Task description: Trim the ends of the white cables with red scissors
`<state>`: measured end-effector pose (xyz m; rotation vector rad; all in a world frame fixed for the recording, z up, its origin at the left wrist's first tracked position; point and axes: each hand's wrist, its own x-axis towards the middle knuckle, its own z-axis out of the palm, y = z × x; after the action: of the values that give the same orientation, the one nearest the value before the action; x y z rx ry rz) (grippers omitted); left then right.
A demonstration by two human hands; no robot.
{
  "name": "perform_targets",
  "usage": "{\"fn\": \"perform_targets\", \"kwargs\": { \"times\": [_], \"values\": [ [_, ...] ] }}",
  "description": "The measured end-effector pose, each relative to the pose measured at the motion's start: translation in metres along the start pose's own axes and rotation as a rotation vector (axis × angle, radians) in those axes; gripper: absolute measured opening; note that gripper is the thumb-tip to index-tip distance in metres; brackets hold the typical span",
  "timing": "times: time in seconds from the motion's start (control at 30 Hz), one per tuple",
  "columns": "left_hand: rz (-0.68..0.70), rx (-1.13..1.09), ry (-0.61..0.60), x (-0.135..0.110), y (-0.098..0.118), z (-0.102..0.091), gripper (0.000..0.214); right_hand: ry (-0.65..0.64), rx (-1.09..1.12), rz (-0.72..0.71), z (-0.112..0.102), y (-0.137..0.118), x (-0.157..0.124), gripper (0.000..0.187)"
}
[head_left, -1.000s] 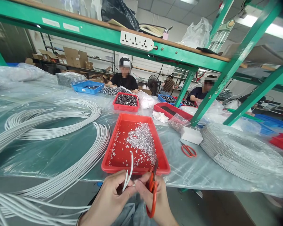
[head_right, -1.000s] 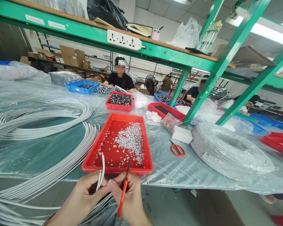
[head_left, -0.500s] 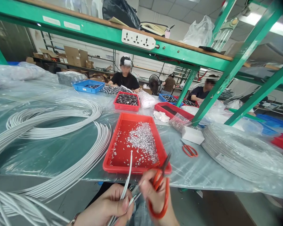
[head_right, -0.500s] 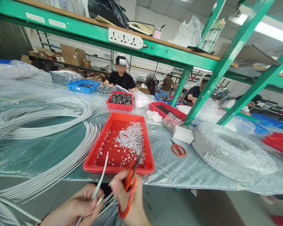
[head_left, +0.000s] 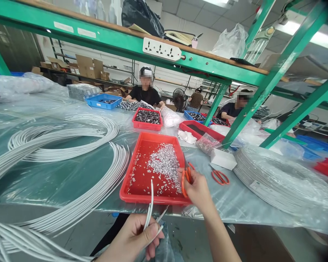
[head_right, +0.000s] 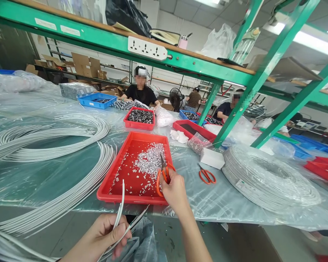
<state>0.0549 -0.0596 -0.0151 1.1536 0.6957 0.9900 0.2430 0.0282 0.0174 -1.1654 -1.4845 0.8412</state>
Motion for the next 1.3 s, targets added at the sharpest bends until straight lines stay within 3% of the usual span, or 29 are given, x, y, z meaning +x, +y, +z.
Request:
{"fn": "perform_targets", "kwargs": {
  "times": [0.07,0.2,0.37,0.53,0.73,1.07,1.3],
  "values": [
    [-0.032,-0.021,0.014,0.001,-0.002,0.0,0.056,-0.082,0.028,0.009,0.001,-0.001,-0.004,0.013],
    [0.02,-0.015,0.025,0.002,-0.004,-0.001,0.053,-0.163,0.119,0.028,0.004,-0.014,-0.025,0.027],
    [0.072,-0.047,0.071,0.003,-0.002,-0.003,0.044,-0.228,0.147,0.007,0.017,-0.021,-0.059,0.019],
    [0.117,-0.073,0.061,0.003,0.003,-0.001,0.038,-0.16,0.143,-0.091,0.035,-0.016,-0.074,0.014],
    [0.107,0.024,0.09,0.002,0.006,0.001,0.044,-0.101,0.116,-0.162,0.039,-0.016,-0.072,0.011],
    [0.243,0.387,0.162,0.001,0.005,0.0,0.023,-0.184,0.1,-0.085,0.031,-0.018,-0.073,0.015],
    [0.399,0.697,0.284,-0.001,0.004,-0.002,0.018,-0.196,0.13,-0.073,0.036,-0.014,-0.077,0.019]
  ]
}}
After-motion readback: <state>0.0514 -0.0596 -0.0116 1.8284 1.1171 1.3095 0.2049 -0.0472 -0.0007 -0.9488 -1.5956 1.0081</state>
